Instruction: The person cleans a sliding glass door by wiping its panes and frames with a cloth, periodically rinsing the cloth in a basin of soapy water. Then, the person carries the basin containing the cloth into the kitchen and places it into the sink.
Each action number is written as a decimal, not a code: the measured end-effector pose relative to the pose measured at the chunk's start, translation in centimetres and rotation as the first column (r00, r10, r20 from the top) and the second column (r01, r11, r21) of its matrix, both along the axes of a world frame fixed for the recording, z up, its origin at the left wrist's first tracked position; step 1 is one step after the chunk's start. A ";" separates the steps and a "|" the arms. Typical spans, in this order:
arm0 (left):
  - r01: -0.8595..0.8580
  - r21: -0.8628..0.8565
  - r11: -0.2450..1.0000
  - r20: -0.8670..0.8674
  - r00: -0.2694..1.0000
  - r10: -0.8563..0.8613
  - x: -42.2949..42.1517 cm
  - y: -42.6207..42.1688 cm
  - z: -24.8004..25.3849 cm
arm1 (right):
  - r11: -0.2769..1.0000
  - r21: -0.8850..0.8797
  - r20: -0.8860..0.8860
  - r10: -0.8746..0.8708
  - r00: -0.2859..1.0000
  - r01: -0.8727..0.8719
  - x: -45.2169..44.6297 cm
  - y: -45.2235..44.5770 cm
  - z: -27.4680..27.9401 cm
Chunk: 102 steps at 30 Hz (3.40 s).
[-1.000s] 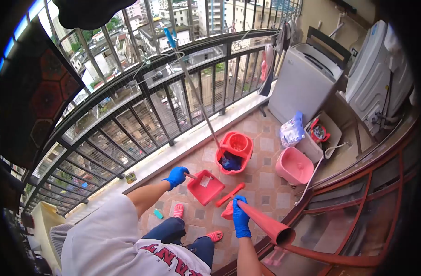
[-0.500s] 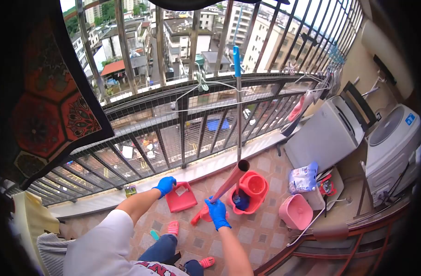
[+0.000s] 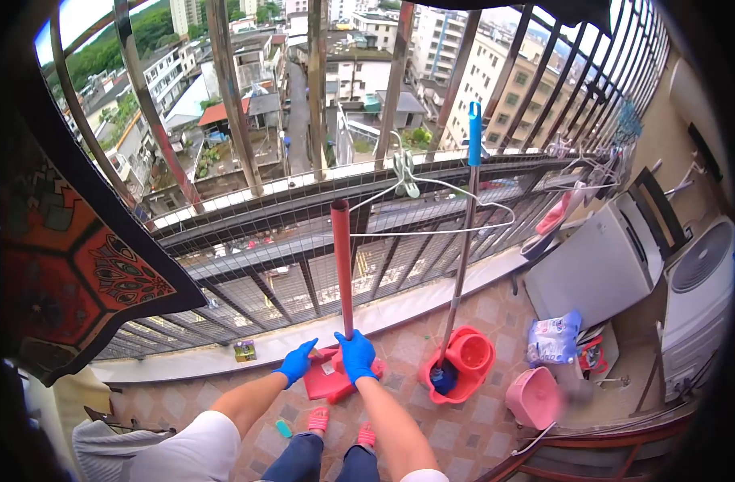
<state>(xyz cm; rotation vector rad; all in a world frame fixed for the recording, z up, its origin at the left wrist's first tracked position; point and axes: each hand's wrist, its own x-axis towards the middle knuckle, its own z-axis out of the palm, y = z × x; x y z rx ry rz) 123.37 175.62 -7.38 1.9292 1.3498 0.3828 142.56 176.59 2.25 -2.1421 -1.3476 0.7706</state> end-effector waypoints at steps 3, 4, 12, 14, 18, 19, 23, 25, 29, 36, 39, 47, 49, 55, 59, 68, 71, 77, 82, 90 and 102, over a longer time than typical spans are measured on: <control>-0.217 -0.008 0.976 0.035 0.975 0.217 0.0 -2.3 1.8 | 0.999 -0.041 -0.046 0.033 0.998 -0.035 0.0 3.6 -1.1; -0.253 -0.021 0.967 0.017 0.967 0.253 -0.8 -3.9 1.9 | 0.998 -0.037 -0.051 0.048 0.998 -0.050 0.0 4.5 -1.2; -0.590 -0.250 0.768 -0.353 0.794 0.495 -8.3 -27.7 1.7 | 0.954 0.011 -0.186 0.297 0.937 -0.300 0.2 9.4 -4.5; -0.732 -0.237 0.639 -0.412 0.671 0.616 -8.4 -34.1 2.9 | 0.923 0.008 -0.289 0.370 0.883 -0.384 0.9 8.8 -4.1; -0.955 -0.177 0.238 -0.321 0.285 0.903 -5.6 -43.8 6.3 | 0.946 0.028 -0.288 0.316 0.904 -0.322 3.6 2.6 -7.4; -0.961 -0.184 0.205 -0.303 0.254 0.919 -4.8 -45.0 6.9 | 0.927 -0.055 -0.430 0.314 0.847 -0.372 4.7 0.7 -9.9; -0.897 -0.428 0.110 -0.225 0.223 0.948 -0.8 -46.3 9.2 | 0.636 -0.109 -0.833 0.360 0.419 -0.764 0.6 -13.3 -10.5; -0.753 -0.657 0.046 -0.070 0.121 0.990 0.9 -45.4 11.8 | 0.444 -0.083 -0.884 0.380 0.272 -0.892 -4.2 -20.7 -7.2; -0.666 -0.746 0.007 0.183 -0.195 0.964 0.5 -49.4 14.9 | 0.053 0.013 -0.846 0.533 0.017 -0.998 -15.2 -32.6 6.5; -0.703 -0.671 -0.234 0.586 -0.697 0.413 -5.4 -68.1 18.0 | -0.463 0.307 -0.774 0.387 -0.501 -0.832 -29.0 -52.6 10.7; -0.592 -0.595 -0.543 0.590 -0.781 0.205 -9.3 -76.5 16.5 | -0.499 0.364 -0.685 0.428 -0.589 -0.786 -33.4 -62.5 10.4; -0.479 0.250 -0.841 0.397 -0.742 0.540 -18.8 -91.6 20.9 | -0.671 0.181 -0.515 0.558 -0.651 -0.719 -43.8 -77.0 12.6; -0.448 0.391 -0.804 0.397 -0.706 0.586 -21.4 -93.5 21.2 | -0.769 0.238 -0.469 0.444 -0.764 -0.593 -47.9 -79.1 10.6; -0.505 0.163 -0.848 0.378 -0.762 0.526 -29.2 -101.0 18.2 | -0.892 0.445 -0.038 0.075 -0.996 -0.084 -60.7 -86.7 11.5; -0.397 -0.006 -0.918 0.378 -0.850 0.366 -34.6 -106.7 20.4 | -0.839 0.047 -0.979 0.069 -0.191 -0.543 -68.6 -90.3 9.7; 0.145 -0.432 -0.890 0.393 -0.858 -0.330 -36.0 -124.1 20.3 | -0.273 -0.223 -0.941 0.311 0.134 -0.936 -87.0 -89.4 5.2; 0.081 -0.495 -0.865 0.402 -0.861 -0.311 -40.3 -127.1 20.2 | 0.005 -0.308 -0.926 0.228 0.301 -0.952 -88.0 -89.4 9.7; -0.261 -0.750 -0.608 0.546 -0.763 -0.347 -50.3 -135.5 19.4 | 0.113 -0.221 -0.948 0.208 0.241 -0.969 -91.4 -88.0 7.8; -0.335 -0.888 -0.316 0.461 -0.657 -0.596 -52.4 -138.9 19.1 | 0.185 -0.197 -0.889 0.380 0.255 -0.963 -91.8 -86.2 5.4; -0.325 -0.865 -0.383 0.501 -0.507 -0.701 -53.0 -137.1 17.4 | 0.290 -0.136 -0.838 0.476 0.266 -0.947 -93.8 -82.4 2.7; -0.226 -0.830 -0.510 0.545 -0.522 -0.656 -53.7 -136.8 16.3 | 0.463 0.313 -0.249 0.883 0.399 -0.830 -91.0 -66.6 5.1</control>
